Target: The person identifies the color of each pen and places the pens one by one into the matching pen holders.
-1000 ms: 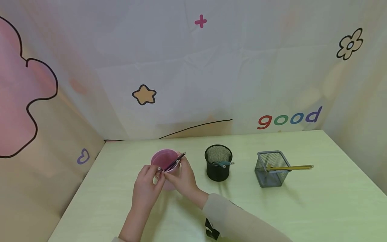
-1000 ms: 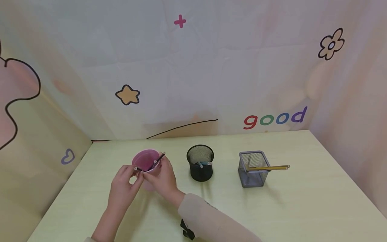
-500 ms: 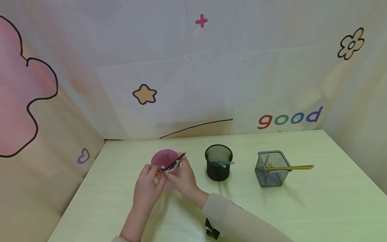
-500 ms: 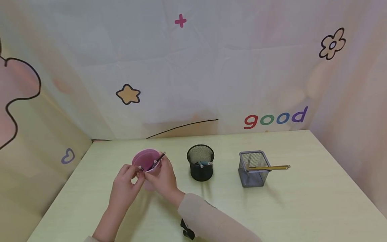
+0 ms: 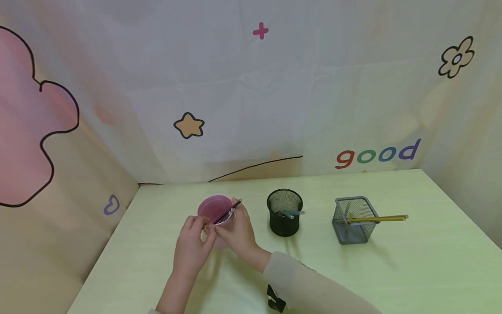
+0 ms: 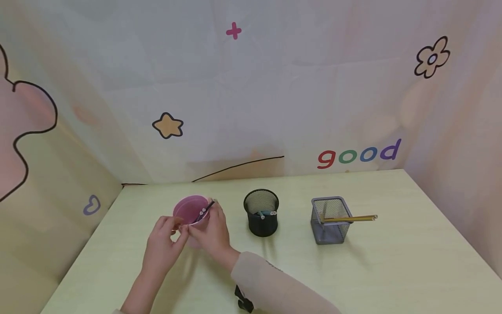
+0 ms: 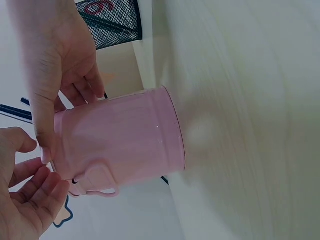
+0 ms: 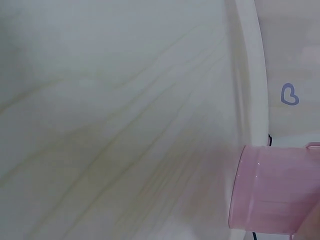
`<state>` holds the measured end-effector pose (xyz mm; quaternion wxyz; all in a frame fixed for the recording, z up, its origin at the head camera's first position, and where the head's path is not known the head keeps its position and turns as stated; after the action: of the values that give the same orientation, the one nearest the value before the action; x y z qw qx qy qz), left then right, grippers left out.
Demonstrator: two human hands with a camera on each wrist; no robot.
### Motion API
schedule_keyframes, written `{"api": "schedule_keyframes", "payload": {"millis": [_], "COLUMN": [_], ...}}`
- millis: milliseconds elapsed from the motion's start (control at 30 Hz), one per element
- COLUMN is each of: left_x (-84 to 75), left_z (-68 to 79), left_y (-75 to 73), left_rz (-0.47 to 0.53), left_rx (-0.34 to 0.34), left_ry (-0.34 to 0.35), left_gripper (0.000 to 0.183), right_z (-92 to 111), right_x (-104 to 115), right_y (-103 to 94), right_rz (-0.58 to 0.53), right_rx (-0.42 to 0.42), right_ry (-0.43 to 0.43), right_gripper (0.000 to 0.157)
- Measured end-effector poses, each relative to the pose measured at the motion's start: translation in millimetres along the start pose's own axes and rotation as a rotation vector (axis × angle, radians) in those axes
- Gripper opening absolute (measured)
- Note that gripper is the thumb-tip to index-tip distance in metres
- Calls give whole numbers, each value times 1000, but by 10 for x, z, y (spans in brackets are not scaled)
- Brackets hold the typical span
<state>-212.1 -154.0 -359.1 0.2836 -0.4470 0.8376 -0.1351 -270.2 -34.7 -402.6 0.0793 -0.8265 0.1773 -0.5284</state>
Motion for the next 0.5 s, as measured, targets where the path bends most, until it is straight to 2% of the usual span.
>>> {"api": "schedule_keyframes", "payload": {"millis": [133,300,500], "left_x": [-27,-56,-92], "left_z": [0,-13,-30], "left_y": [-23,-62,-125], "left_rz": [19,35,43], "left_rx": [-15,-15,-18], "left_ry": [12,8,7], "left_gripper": [19,22,24], "right_z": [-5,2,12], "right_x": [-9,-33,-30], "right_y": [-52,-144,-273], "right_rz": [36,51,45], "right_rx": [-4,9,22], "right_ry": [31,116,130], "right_gripper": [97,106,107]}}
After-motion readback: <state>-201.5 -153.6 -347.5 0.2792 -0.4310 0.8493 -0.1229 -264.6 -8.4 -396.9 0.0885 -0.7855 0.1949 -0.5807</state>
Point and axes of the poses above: each hand's wrist, its own z-axis away from the middle knuckle, its own y-axis out of the palm, x = y × z, the point moved 7 cm from there along -z, towards the middle knuckle, and after that the axes turned 7 degrees about -x, right-handed, at the moved point
